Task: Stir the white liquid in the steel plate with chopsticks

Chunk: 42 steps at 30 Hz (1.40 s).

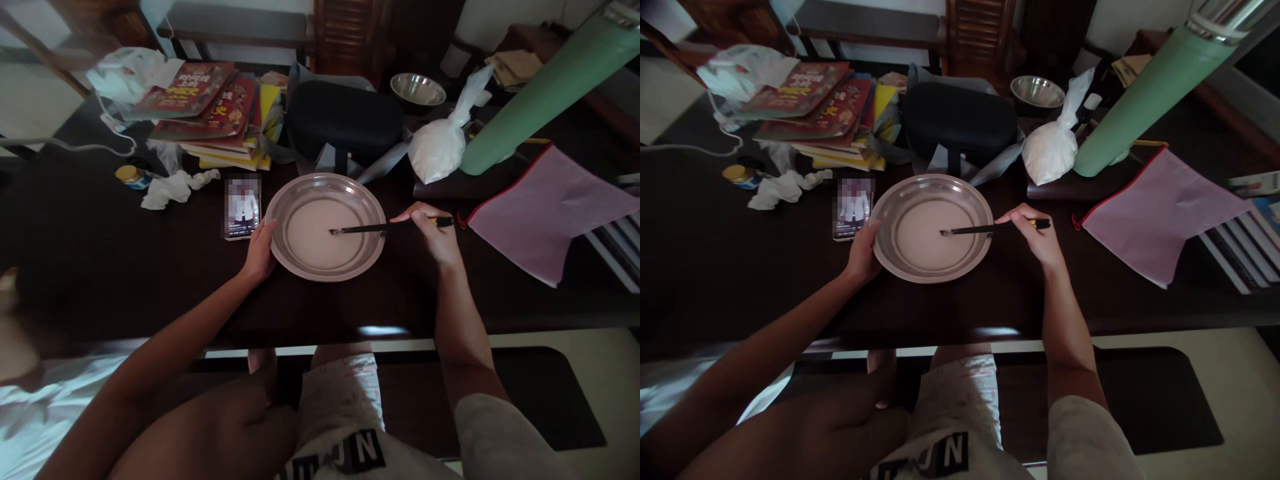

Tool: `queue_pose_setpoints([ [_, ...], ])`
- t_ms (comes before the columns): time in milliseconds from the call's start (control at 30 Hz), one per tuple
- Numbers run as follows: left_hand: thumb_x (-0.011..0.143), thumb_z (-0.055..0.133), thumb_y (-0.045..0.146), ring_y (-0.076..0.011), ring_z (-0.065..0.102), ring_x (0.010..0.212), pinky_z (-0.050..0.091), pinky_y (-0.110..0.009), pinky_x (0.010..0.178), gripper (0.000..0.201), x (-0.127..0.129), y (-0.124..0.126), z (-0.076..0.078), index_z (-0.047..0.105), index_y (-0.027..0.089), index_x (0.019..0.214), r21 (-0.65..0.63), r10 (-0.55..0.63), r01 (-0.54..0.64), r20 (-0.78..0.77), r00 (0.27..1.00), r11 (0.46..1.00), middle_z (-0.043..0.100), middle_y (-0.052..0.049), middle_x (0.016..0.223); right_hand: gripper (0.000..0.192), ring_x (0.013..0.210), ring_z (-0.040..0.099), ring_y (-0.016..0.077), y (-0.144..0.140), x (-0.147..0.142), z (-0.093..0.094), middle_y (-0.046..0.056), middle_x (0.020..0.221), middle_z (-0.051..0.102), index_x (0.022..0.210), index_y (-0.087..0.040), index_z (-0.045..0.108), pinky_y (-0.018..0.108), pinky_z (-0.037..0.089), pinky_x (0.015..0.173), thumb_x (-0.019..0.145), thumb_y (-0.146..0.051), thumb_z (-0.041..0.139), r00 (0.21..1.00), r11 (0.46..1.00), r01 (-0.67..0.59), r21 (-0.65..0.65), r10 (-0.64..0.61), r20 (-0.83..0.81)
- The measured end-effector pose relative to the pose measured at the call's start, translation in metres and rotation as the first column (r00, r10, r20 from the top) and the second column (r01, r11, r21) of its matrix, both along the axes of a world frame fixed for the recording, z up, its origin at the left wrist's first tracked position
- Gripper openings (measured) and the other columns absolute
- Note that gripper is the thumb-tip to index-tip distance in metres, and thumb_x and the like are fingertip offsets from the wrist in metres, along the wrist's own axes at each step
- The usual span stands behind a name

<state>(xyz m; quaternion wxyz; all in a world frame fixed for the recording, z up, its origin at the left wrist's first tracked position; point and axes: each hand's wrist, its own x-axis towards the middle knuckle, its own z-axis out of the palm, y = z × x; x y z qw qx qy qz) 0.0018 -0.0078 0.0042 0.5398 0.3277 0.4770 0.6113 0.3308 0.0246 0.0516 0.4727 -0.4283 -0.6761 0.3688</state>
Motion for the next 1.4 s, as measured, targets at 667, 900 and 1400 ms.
queue_pose_setpoints([
  [667,0.078,0.074,0.043,-0.0280,0.070,0.105,0.060,-0.037,0.085,0.027,0.0008,0.0004,-0.0007,0.069,0.021,0.091,0.011,0.024,-0.024,-0.007,1.000,1.000,0.075,-0.005,0.091,0.025,0.085,0.073,0.0191,-0.0004,0.0013,-0.0007,0.001,0.085,0.078,0.087,-0.030,0.080,0.038,0.056,0.085,0.093,-0.046,0.063,0.999,0.999,-0.035,-0.002,0.035,-0.002],
  [900,0.079,0.074,0.043,-0.0256,0.072,0.100,0.060,-0.033,0.082,0.027,-0.0003,0.0007,-0.0014,0.068,0.020,0.092,0.001,0.019,-0.019,-0.017,1.000,1.000,0.075,-0.004,0.091,0.024,0.093,0.073,0.0209,-0.0002,0.0000,-0.0004,0.002,0.091,0.079,0.089,-0.029,0.081,0.039,0.055,0.090,0.091,-0.048,0.065,0.993,0.995,-0.102,-0.020,0.103,0.060],
  [1400,0.077,0.074,0.039,-0.0221,0.071,0.086,0.058,-0.030,0.073,0.023,0.0008,0.0020,-0.0019,0.068,0.020,0.087,0.017,0.032,-0.033,0.027,0.999,0.999,0.071,-0.002,0.080,0.023,0.084,0.074,0.0184,0.0000,0.0009,-0.0013,0.000,0.084,0.078,0.088,-0.030,0.081,0.036,0.055,0.084,0.093,-0.044,0.063,0.997,0.997,-0.070,-0.028,0.069,-0.031],
])
